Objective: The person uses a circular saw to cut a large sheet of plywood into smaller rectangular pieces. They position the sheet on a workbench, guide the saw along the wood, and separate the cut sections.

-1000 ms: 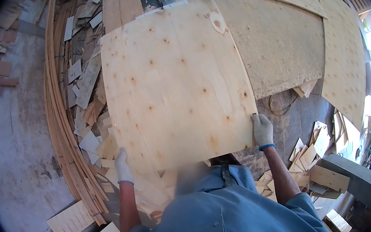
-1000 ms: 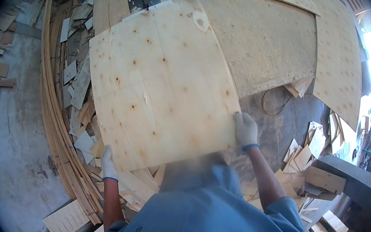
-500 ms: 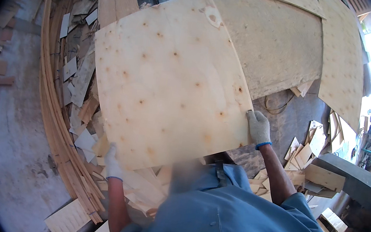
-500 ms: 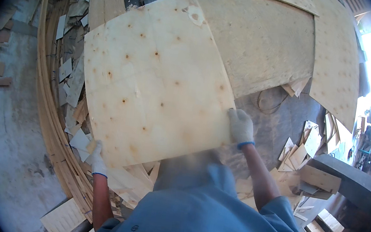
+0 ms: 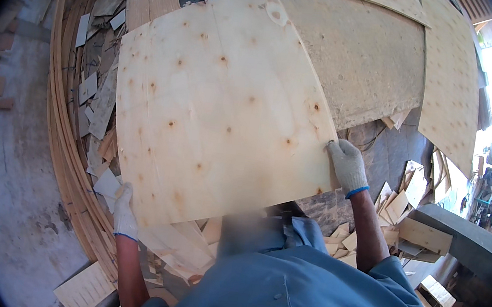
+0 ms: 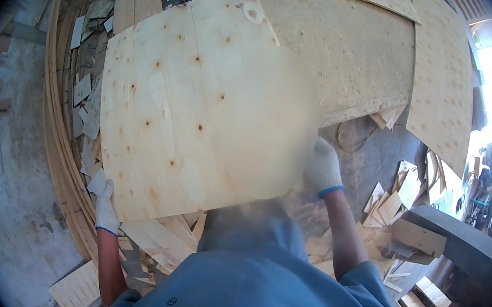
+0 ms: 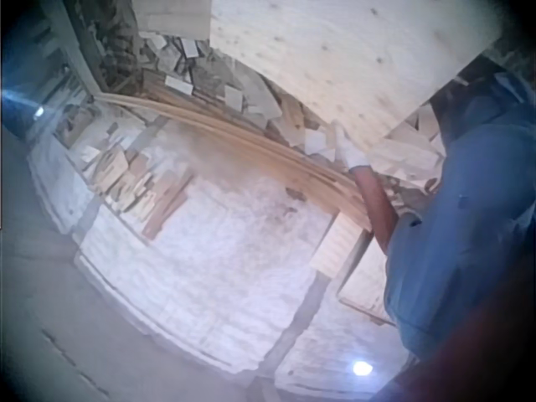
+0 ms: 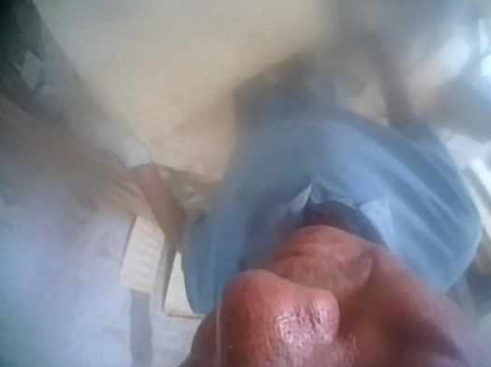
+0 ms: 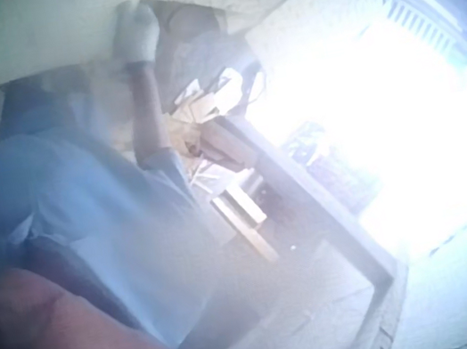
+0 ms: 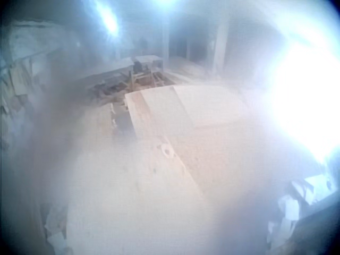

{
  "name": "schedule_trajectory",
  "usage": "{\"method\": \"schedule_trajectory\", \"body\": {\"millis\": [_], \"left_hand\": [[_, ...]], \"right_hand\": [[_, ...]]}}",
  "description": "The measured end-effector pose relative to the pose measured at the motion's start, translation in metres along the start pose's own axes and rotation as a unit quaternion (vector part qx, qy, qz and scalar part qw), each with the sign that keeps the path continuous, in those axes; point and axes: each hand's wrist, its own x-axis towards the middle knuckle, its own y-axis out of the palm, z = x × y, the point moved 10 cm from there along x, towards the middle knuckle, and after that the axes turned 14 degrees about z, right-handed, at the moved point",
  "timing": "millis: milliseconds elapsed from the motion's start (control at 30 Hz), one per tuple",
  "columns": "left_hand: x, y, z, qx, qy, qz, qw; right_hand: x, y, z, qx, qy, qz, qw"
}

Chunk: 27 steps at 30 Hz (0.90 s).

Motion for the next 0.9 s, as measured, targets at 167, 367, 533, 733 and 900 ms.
{"method": "schedule_trajectory", "body": {"millis": [167, 367, 533, 733, 900], "left_hand": [[0.0, -0.001, -0.003, -0.011, 0.014, 0.012, 1.0], [-0.008, -0.005, 0.017, -0.035, 0.015, -0.002, 0.999], [-0.02, 0.024, 0.001, -0.053, 0.004, 0.008, 0.999], [-0.031, 0.05, -0.027, -0.074, -0.035, 0.032, 0.996], [-0.031, 0.047, -0.037, -0.056, -0.034, 0.056, 0.996]], "right_hand": [[0.006, -0.009, 0.005, -0.027, 0.043, 0.02, 0.999], [0.005, -0.02, 0.014, 0.005, 0.044, 0.0, 0.999], [0.011, -0.024, 0.005, 0.001, 0.045, 0.0, 0.999], [0.014, -0.031, 0.01, -0.036, 0.052, 0.01, 0.998], [0.012, -0.035, 0.021, -0.001, 0.023, 0.027, 0.999]]}}
